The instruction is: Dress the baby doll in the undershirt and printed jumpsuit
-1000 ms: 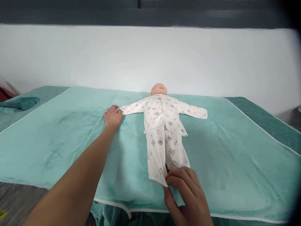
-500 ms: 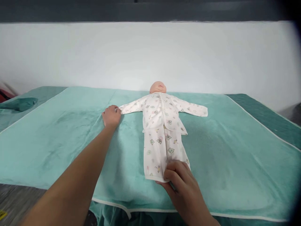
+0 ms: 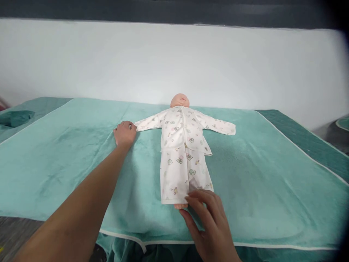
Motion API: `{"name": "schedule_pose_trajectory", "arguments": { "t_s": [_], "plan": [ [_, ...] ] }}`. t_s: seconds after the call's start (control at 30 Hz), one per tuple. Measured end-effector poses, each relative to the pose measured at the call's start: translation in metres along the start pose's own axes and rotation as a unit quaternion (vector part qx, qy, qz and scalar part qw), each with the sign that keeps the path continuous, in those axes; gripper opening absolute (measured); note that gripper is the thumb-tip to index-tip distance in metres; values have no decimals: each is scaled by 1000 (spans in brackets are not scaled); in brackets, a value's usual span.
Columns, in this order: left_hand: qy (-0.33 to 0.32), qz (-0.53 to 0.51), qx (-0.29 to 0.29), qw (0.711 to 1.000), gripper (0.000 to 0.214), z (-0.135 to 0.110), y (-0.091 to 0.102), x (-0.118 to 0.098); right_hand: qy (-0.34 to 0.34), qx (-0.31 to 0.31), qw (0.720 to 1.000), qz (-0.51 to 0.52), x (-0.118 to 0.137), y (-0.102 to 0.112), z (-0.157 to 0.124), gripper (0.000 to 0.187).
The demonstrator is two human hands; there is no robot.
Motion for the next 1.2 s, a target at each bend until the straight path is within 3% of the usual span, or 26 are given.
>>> {"name": "schedule_pose_trajectory", "arguments": {
  "t_s": [0.13, 0.23, 0.37, 0.47, 0.63, 0.73, 0.87, 1.0, 1.2],
  "plan": [
    [4, 4, 7, 1000, 29, 0, 2, -1, -104, -42, 993, -43, -35, 13, -18, 43],
    [7, 5, 9, 1000, 29, 0, 2, -2, -163, -22, 985, -50, -55, 8, -27, 36],
    [4, 2, 2, 1000, 28, 0, 3, -2, -176, 3, 984, 12, -53, 3, -21, 10],
    [2, -7, 0, 1000, 27, -1, 3, -2, -193, -15, 980, 57, -42, 7, -11, 12],
    [-5, 1, -11, 1000, 27, -1, 3, -3, -191, -83, 976, 65, -25, 28, -7, 15],
    [-5, 5, -10, 1000, 27, -1, 2, -3, -178, -91, 976, 79, -24, 39, -8, 15],
    [-2, 11, -10, 1000, 28, 0, 1, -2, -153, -59, 984, 75, -30, 42, -10, 11],
    [-1, 9, -4, 1000, 29, 0, 1, -2, -102, -10, 993, 62, -30, 26, -18, 12],
    [-4, 16, -5, 1000, 31, 0, 1, -3, -128, 42, 986, 100, -40, 15, -34, 8]
  ]
}}
Point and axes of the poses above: each hand's wrist, its own z-axis towards the middle knuckle, its own y-axis out of the back of the hand, x = y × z, the point moved 6 cm from there along z, towards the middle knuckle, and after that the axes turned 1 degree about -y, right-handed, at the moved point
